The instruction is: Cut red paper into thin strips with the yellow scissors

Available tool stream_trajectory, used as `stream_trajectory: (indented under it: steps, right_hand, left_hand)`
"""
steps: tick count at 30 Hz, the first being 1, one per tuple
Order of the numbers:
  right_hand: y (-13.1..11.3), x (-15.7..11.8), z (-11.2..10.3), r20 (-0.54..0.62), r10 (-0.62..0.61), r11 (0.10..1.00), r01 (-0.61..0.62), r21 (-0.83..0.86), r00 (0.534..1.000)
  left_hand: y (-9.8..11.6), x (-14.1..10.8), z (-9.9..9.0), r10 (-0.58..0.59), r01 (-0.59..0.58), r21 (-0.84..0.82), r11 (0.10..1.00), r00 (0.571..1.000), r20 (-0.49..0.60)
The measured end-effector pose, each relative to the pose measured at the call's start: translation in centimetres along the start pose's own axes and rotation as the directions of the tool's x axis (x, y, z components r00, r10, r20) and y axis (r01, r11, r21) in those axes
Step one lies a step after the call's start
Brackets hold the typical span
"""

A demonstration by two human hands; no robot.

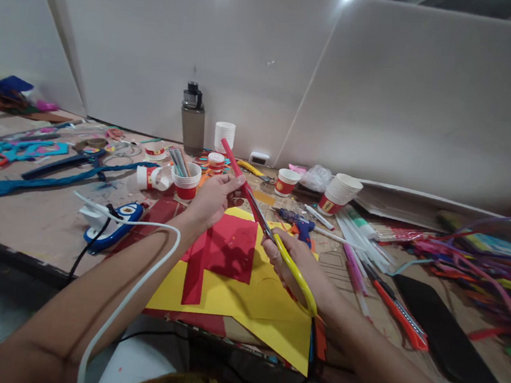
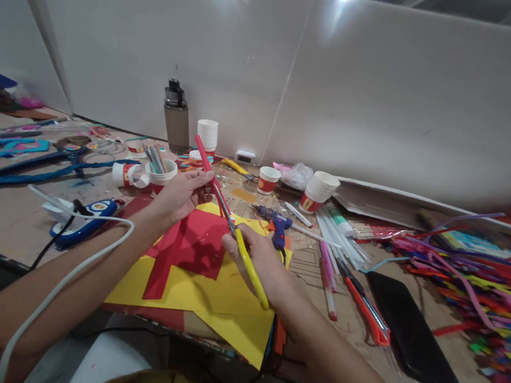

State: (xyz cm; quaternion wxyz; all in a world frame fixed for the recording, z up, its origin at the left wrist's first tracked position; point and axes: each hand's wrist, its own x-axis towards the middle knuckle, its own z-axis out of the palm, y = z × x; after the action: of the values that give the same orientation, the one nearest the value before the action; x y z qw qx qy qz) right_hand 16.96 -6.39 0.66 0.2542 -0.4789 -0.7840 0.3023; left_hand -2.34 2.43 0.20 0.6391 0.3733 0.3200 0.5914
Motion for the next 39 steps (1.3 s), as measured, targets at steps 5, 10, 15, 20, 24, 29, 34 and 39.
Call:
stream_trajectory:
  steps: [5,10,15,20,24,29,34,39]
  right_hand:
    - [0.04,-0.09,0.13,-0.016,0.027,0.999,-0.026,0.026,1.0]
    - [0.2,-0.13,0.37,-0.025,0.059,0.996,-0.058,0.063,0.998]
    - [0.2,-0.12,0.45,-0.017,0.074,0.993,-0.072,0.092,0.997]
    - [0.01,-0.05,0.18,-0.02,0.06,0.996,-0.059,0.061,0.998]
    - [0.05,-0.08,0.1,-0.012,0.025,1.0,-0.025,0.005,1.0]
    - [0.21,-0.14,0.38,-0.038,-0.014,0.999,0.013,-0.032,0.999]
    - [0.02,-0.15,0.39,-0.032,-0.022,0.999,0.021,-0.035,0.999]
    - [-0.08,-0.23,0.37,-0.023,0.024,1.0,-0.024,0.015,0.999]
  left_hand:
    - [0.04,0.0,0.1,-0.001,0.001,0.007,1.0,1.0,0.003]
    - [-0.01,0.01,0.14,0.007,-0.007,0.006,1.0,1.0,0.005]
    - [0.01,-0.06,0.21,0.001,-0.001,0.003,1.0,1.0,0.004]
    - [0.09,-0.04,0.25,0.003,-0.004,-0.025,1.0,1.0,-0.014]
    - [0.12,0.17,0.02,0.04,-0.041,-0.05,0.998,0.999,-0.035]
    - [0.16,-0.05,0.2,0.034,-0.034,0.005,0.999,0.999,-0.022]
    - [0.12,-0.39,0.52,0.023,-0.022,0.027,0.999,1.0,-0.017]
    - [0.01,-0.35,0.4,0.023,-0.023,0.017,1.0,1.0,-0.007]
